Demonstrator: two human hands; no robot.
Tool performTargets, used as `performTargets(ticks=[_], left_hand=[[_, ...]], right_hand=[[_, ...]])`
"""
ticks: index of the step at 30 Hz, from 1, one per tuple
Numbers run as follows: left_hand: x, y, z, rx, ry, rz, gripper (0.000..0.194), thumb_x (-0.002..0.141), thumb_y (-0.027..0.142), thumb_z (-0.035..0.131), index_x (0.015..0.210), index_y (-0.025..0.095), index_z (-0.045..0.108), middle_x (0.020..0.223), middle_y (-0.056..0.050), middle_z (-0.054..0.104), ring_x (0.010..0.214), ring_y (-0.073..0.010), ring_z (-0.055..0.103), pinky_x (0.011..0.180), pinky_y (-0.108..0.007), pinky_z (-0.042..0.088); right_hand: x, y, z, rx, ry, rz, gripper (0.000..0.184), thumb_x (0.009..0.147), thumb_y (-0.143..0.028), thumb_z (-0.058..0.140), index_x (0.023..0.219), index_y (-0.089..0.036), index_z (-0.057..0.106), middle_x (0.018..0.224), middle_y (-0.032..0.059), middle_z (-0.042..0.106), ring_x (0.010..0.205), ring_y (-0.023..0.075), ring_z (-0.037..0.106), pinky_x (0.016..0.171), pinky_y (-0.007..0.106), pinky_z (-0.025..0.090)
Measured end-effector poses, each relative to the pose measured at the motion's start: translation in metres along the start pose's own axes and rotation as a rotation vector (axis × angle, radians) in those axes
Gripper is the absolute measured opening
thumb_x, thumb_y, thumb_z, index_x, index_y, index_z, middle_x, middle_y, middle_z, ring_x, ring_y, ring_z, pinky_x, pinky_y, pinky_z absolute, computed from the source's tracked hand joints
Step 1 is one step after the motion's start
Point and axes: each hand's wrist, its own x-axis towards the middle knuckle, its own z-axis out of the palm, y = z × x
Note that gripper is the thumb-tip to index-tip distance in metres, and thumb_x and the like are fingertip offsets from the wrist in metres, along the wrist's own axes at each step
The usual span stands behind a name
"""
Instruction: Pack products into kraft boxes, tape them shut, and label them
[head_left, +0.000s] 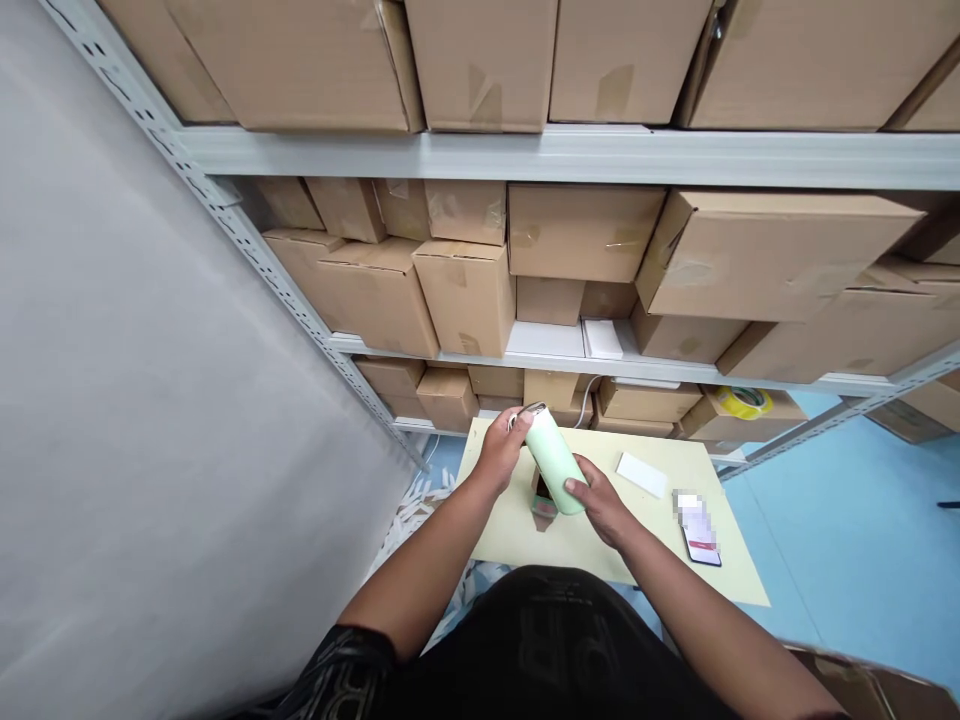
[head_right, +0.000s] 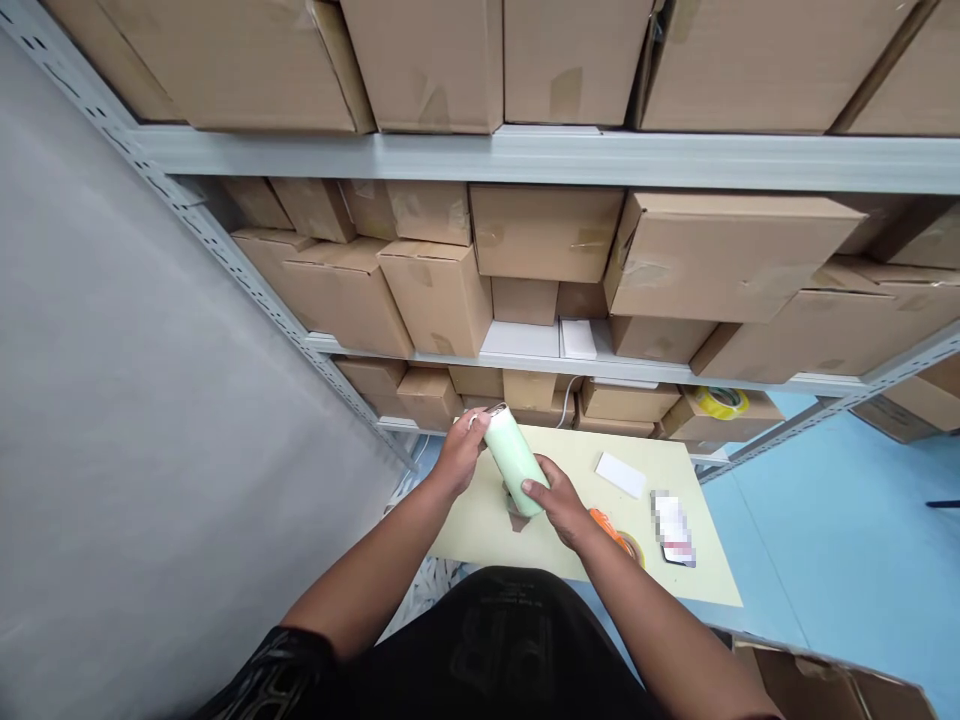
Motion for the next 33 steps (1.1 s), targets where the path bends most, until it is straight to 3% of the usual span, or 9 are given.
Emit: performTargets(ticks=[3,6,8,11,16,21,24,27,33], left_hand=[[-0.016,0.000,0.011,-0.134,-0.171,-0.002,0.067,0.080,0.062,0.076,0.129,0.019,0.060,0.105,-0.008,0.070,0.091,-0.0199,0.066,0.082,-0.031,0.053],[-0.033,-0.011,0.019,-0.149,-0.406,-0.183,0.067,0.083,0.058,0.075,0.133,0.019,0.055,0.078,-0.001,0.065,0.062,-0.0152,0.060,0.061,-0.029,0.052],[-0.039,-0.019,0.026,-0.136,-0.463,-0.285,0.062,0.088,0.061,0.068,0.130,0.017,0.054,0.064,0.004,0.056,0.046,-0.0119,0.049,0.048,-0.026,0.045],[-0.040,-0.026,0.039,-0.089,-0.307,-0.208,0.057,0.085,0.059,0.073,0.118,0.017,0.057,0.071,0.002,0.060,0.051,-0.0111,0.052,0.051,-0.025,0.046],[-0.037,-0.024,0.055,0.088,-0.074,-0.029,0.062,0.075,0.056,0.084,0.117,0.019,0.056,0.103,-0.005,0.067,0.092,-0.0206,0.064,0.079,-0.031,0.054],[-0.043,-0.024,0.053,-0.042,-0.273,-0.165,0.059,0.087,0.066,0.063,0.127,0.022,0.053,0.083,-0.001,0.063,0.062,-0.0150,0.057,0.056,-0.028,0.049],[-0.041,-0.024,0.050,-0.135,-0.351,-0.256,0.057,0.088,0.062,0.064,0.126,0.022,0.051,0.072,0.003,0.057,0.047,-0.0098,0.045,0.045,-0.023,0.038],[-0.036,-0.022,0.053,-0.098,-0.258,-0.198,0.055,0.085,0.060,0.072,0.119,0.022,0.052,0.080,0.002,0.060,0.051,-0.0080,0.046,0.050,-0.022,0.041],[-0.034,-0.020,0.064,0.077,-0.045,0.021,0.069,0.071,0.057,0.086,0.118,0.022,0.049,0.110,-0.007,0.065,0.098,-0.0220,0.064,0.083,-0.032,0.053]], right_hand=[[-0.004,-0.003,0.005,0.266,-0.063,0.056,0.058,0.086,-0.056,0.073,0.130,-0.022,0.060,0.110,0.0121,0.075,0.091,0.0285,0.072,0.071,0.037,0.056],[-0.007,-0.001,-0.002,0.424,-0.153,0.182,0.060,0.089,-0.065,0.061,0.126,-0.018,0.063,0.103,0.0141,0.075,0.080,0.0274,0.072,0.065,0.037,0.055],[-0.008,0.002,-0.009,0.461,-0.185,0.257,0.064,0.090,-0.071,0.054,0.120,-0.016,0.066,0.101,0.0154,0.075,0.081,0.0282,0.072,0.068,0.039,0.056],[-0.010,0.005,-0.015,0.394,-0.134,0.217,0.062,0.088,-0.071,0.058,0.120,-0.017,0.066,0.105,0.0143,0.075,0.092,0.0301,0.071,0.077,0.042,0.056],[-0.017,0.002,-0.018,0.155,0.030,0.026,0.061,0.079,-0.049,0.082,0.131,-0.026,0.059,0.119,0.0067,0.071,0.106,0.0268,0.066,0.089,0.037,0.053],[-0.015,-0.001,-0.019,0.352,-0.085,0.079,0.057,0.083,-0.056,0.074,0.127,-0.021,0.062,0.107,0.0115,0.074,0.091,0.0282,0.069,0.080,0.042,0.055],[-0.012,0.001,-0.022,0.424,-0.175,0.178,0.060,0.085,-0.068,0.061,0.114,-0.015,0.068,0.098,0.0153,0.075,0.081,0.0287,0.070,0.079,0.045,0.055],[-0.010,0.001,-0.024,0.401,-0.150,0.212,0.062,0.088,-0.070,0.055,0.113,-0.015,0.070,0.102,0.0164,0.075,0.089,0.0311,0.071,0.084,0.048,0.054],[-0.012,-0.008,-0.014,0.152,0.091,0.048,0.054,0.079,-0.050,0.082,0.121,-0.024,0.061,0.114,0.0076,0.071,0.100,0.0275,0.066,0.081,0.038,0.055]])
